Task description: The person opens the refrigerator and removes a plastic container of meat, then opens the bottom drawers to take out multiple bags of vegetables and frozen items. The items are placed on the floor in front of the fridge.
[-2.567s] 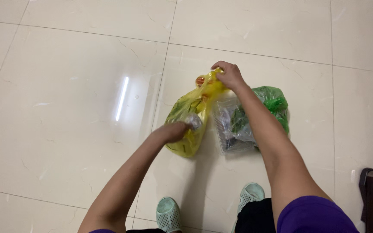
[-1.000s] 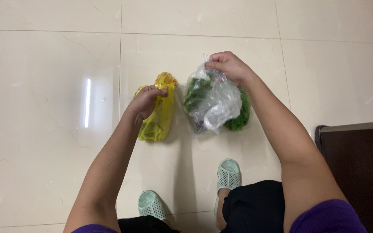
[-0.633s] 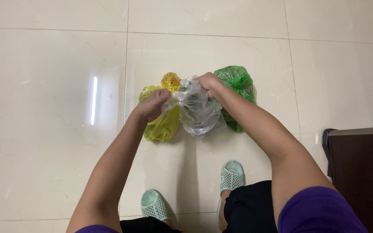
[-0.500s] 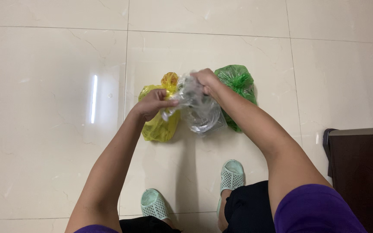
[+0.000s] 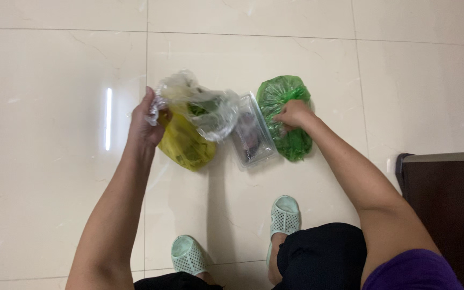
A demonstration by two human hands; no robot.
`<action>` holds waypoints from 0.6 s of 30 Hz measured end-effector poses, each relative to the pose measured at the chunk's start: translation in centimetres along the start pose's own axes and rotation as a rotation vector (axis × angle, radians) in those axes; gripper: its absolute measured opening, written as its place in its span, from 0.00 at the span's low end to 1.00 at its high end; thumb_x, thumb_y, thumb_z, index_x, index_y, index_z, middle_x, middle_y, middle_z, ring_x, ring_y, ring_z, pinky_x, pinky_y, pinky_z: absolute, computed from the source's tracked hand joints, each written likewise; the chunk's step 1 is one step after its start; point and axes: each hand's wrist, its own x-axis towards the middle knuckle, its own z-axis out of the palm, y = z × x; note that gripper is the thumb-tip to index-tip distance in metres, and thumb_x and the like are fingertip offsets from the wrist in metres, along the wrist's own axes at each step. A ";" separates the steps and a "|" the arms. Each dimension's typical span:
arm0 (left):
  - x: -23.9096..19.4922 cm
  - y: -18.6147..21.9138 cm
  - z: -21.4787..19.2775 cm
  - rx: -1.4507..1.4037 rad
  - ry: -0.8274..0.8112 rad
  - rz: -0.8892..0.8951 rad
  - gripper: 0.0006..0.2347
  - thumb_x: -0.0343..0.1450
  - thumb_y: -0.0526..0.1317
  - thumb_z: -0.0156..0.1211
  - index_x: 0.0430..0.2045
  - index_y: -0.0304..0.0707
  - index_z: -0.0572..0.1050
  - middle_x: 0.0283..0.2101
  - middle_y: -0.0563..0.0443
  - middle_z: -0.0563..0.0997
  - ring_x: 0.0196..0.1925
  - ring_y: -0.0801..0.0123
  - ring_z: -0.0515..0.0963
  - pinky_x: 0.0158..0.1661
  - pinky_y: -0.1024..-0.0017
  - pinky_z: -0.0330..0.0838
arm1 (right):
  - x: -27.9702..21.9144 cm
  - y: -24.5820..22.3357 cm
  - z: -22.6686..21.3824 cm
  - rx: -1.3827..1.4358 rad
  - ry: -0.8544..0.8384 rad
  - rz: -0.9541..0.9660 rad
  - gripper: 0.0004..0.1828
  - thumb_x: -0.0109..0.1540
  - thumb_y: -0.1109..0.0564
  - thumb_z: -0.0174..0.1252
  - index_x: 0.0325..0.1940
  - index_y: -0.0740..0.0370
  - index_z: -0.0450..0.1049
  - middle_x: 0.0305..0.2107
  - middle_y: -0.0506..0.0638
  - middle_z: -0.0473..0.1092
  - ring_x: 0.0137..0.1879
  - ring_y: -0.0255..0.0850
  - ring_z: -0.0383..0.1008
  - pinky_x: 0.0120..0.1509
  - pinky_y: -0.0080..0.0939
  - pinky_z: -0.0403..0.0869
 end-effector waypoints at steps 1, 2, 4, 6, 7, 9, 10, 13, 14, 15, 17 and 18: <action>0.0 0.3 0.1 -0.005 0.021 0.019 0.14 0.75 0.52 0.59 0.32 0.42 0.74 0.28 0.55 0.76 0.30 0.71 0.73 0.36 0.70 0.71 | -0.3 0.5 -0.5 -0.106 0.152 0.033 0.19 0.65 0.47 0.65 0.44 0.70 0.80 0.31 0.57 0.77 0.39 0.47 0.80 0.47 0.48 0.76; -0.1 0.5 0.3 0.023 0.049 0.021 0.13 0.74 0.52 0.60 0.32 0.42 0.74 0.29 0.55 0.77 0.31 0.71 0.75 0.38 0.70 0.72 | -0.3 0.9 -1.2 -0.213 0.304 0.066 0.19 0.67 0.46 0.64 0.45 0.67 0.81 0.36 0.59 0.78 0.44 0.49 0.79 0.54 0.51 0.76; -0.2 1.3 0.5 0.085 0.111 0.026 0.13 0.73 0.51 0.61 0.33 0.41 0.75 0.30 0.55 0.78 0.33 0.72 0.78 0.41 0.71 0.74 | 0.2 1.5 -2.1 -0.190 0.448 -0.011 0.28 0.58 0.48 0.71 0.56 0.64 0.72 0.48 0.62 0.69 0.55 0.55 0.72 0.56 0.55 0.72; -0.6 1.4 0.7 0.115 0.024 0.038 0.10 0.71 0.45 0.66 0.34 0.40 0.74 0.34 0.53 0.81 0.36 0.71 0.78 0.42 0.68 0.73 | 1.3 2.7 -1.8 -0.141 0.467 -0.072 0.36 0.53 0.50 0.74 0.62 0.57 0.67 0.55 0.61 0.63 0.61 0.56 0.67 0.59 0.55 0.68; -0.7 1.3 1.0 0.130 -0.019 0.048 0.10 0.70 0.43 0.69 0.35 0.39 0.74 0.36 0.52 0.82 0.37 0.70 0.79 0.43 0.66 0.73 | 2.0 3.3 -1.0 -0.102 0.419 -0.094 0.36 0.53 0.51 0.74 0.63 0.53 0.67 0.57 0.58 0.61 0.63 0.54 0.65 0.62 0.54 0.67; -0.8 1.2 1.4 0.172 -0.061 0.026 0.10 0.67 0.39 0.69 0.36 0.38 0.75 0.37 0.51 0.83 0.40 0.70 0.81 0.45 0.64 0.76 | 3.8 4.9 0.5 -0.066 0.428 -0.175 0.32 0.53 0.55 0.73 0.59 0.50 0.69 0.56 0.56 0.61 0.62 0.52 0.66 0.64 0.51 0.68; -0.9 1.0 1.5 0.193 -0.082 0.014 0.11 0.65 0.37 0.69 0.37 0.38 0.75 0.38 0.51 0.84 0.42 0.70 0.82 0.47 0.63 0.78 | 4.6 6.0 0.8 -0.067 0.485 -0.233 0.28 0.53 0.58 0.72 0.55 0.52 0.71 0.54 0.57 0.63 0.59 0.52 0.68 0.64 0.51 0.71; -0.8 1.1 1.4 0.194 -0.002 0.039 0.11 0.64 0.35 0.69 0.38 0.37 0.77 0.39 0.53 0.85 0.44 0.72 0.83 0.47 0.62 0.77 | 6.7 8.5 -0.5 -0.045 0.686 -0.328 0.19 0.53 0.62 0.72 0.44 0.56 0.72 0.47 0.54 0.67 0.56 0.50 0.69 0.60 0.50 0.74; -0.6 1.4 1.3 0.175 0.034 0.061 0.10 0.65 0.36 0.69 0.37 0.38 0.77 0.38 0.54 0.85 0.43 0.73 0.82 0.46 0.64 0.77 | 7.2 8.8 -1.6 -0.032 0.757 -0.347 0.17 0.53 0.62 0.72 0.41 0.57 0.72 0.44 0.52 0.68 0.55 0.48 0.69 0.59 0.49 0.74; -0.8 1.4 1.0 0.155 0.073 0.077 0.08 0.67 0.36 0.69 0.37 0.39 0.77 0.38 0.54 0.84 0.42 0.73 0.82 0.45 0.65 0.76 | 7.2 9.0 -2.5 0.020 0.792 -0.309 0.17 0.51 0.63 0.72 0.38 0.57 0.72 0.43 0.53 0.67 0.50 0.46 0.69 0.55 0.48 0.73; -1.0 1.1 0.5 0.097 0.088 0.109 0.06 0.70 0.38 0.68 0.36 0.41 0.77 0.37 0.54 0.83 0.40 0.73 0.79 0.42 0.68 0.74 | 6.3 8.7 -4.6 0.145 0.840 -0.338 0.15 0.50 0.63 0.70 0.35 0.58 0.71 0.40 0.50 0.66 0.45 0.42 0.69 0.50 0.44 0.72; -1.1 0.9 0.4 0.061 0.063 0.125 0.05 0.71 0.39 0.67 0.35 0.42 0.77 0.36 0.55 0.82 0.39 0.73 0.78 0.40 0.69 0.71 | 5.4 8.3 -5.6 0.217 0.853 -0.406 0.14 0.51 0.63 0.69 0.35 0.58 0.70 0.39 0.48 0.66 0.44 0.40 0.69 0.50 0.42 0.72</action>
